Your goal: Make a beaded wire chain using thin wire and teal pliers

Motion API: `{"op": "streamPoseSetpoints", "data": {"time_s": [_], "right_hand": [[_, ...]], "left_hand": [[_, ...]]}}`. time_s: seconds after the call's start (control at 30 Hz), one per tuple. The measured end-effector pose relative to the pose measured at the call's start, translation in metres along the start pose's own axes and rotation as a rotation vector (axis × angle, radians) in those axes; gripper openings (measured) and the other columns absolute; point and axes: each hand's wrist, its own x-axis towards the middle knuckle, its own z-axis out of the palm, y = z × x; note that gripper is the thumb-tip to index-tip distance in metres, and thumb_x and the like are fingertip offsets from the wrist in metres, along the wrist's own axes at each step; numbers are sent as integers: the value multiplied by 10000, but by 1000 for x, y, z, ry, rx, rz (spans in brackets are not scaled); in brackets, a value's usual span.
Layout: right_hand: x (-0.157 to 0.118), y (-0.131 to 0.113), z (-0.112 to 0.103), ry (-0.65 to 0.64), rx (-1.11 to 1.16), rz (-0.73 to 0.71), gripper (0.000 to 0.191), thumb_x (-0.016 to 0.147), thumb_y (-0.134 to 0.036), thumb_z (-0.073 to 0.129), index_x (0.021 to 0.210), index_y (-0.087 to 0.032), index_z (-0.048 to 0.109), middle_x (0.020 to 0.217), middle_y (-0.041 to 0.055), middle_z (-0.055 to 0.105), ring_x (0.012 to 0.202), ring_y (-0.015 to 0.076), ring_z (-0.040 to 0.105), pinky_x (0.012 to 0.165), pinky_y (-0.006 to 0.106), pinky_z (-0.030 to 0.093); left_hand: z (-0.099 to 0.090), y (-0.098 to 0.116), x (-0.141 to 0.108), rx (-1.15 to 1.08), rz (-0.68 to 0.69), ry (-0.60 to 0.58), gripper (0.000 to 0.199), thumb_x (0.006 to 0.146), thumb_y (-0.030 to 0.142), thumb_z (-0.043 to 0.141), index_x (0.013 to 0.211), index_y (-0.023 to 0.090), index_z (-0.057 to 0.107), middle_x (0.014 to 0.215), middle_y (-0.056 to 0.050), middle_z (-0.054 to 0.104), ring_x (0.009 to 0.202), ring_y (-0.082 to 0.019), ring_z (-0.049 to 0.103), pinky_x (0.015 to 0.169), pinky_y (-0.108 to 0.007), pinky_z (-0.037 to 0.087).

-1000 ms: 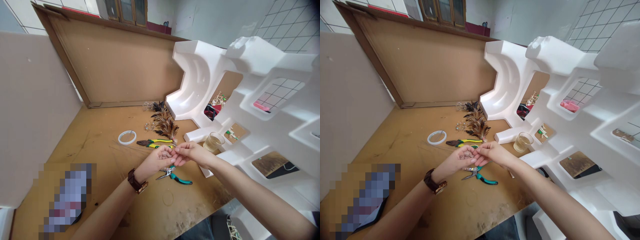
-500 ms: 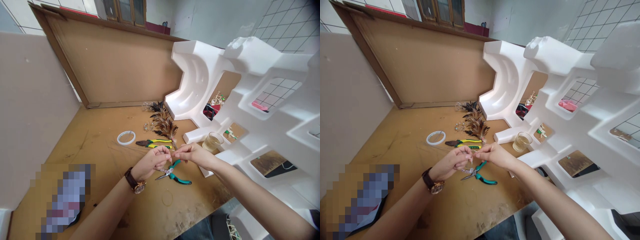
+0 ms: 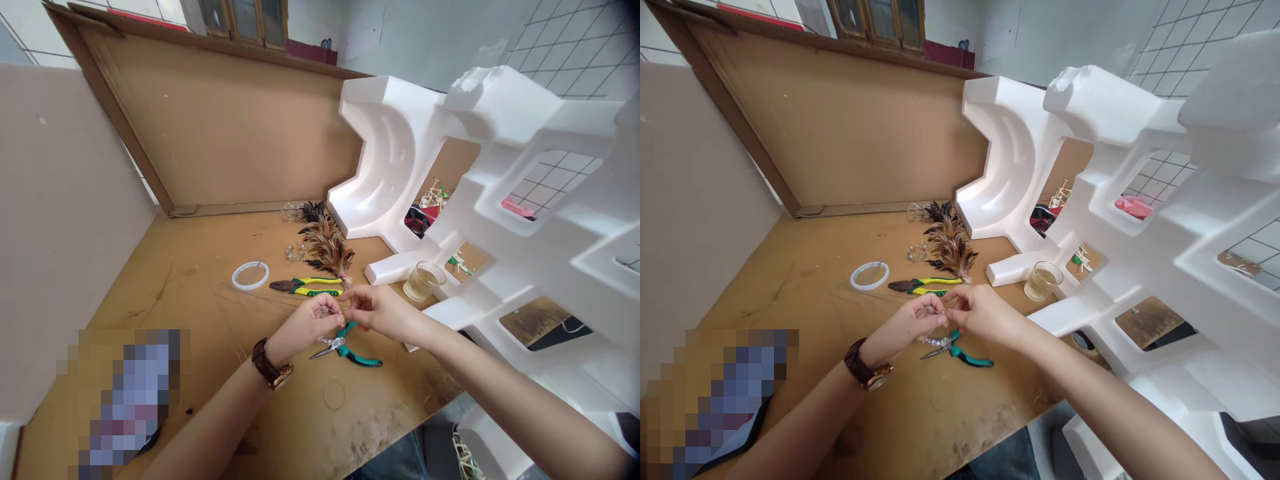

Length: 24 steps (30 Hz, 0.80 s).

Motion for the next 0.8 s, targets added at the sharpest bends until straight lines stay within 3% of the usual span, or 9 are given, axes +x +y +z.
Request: {"op": "streamPoseSetpoints", "data": {"time_s": [0.1,0.2,0.4,0.57,0.8], "right_hand": [[-1,0,-2,-24,145,70,158,760,-329,554,806,-181,586,624,-15,584,499,104,557,508,239,454],[-1,2,-3,41,234,114,224,731,-385,594,701,-170,541,618,-6,604,513,106,582,512,236,470],[-2,7,5,97,429,126,321,665,-458,662,717,-156,562,548,-24,589,473,77,520,480,212,433],[-1,11,13,146,531,65,312,656,-429,683,762,-141,630,645,-2,623,575,91,552,588,242,465],[0,14,18,236,631,47,279,660,-372,697,801,-134,658,678,3,623,614,93,557,639,257,480]], "left_hand": [[-2,-3,2,-67,4,-31,236,681,300,658,742,160,478,649,37,562,415,-18,332,374,-139,229],[-4,-6,3,-154,-6,-55,256,692,284,652,825,165,469,684,34,570,379,2,256,365,-146,161],[-3,-9,4,-286,24,-29,208,724,260,623,832,164,474,649,57,520,375,6,221,381,-154,138],[-1,-14,4,-374,70,-14,166,749,246,604,829,170,480,468,115,305,375,-16,189,383,-147,133],[2,-13,5,-372,137,34,154,754,228,599,828,165,479,485,108,327,386,-16,220,384,-146,149]]}}
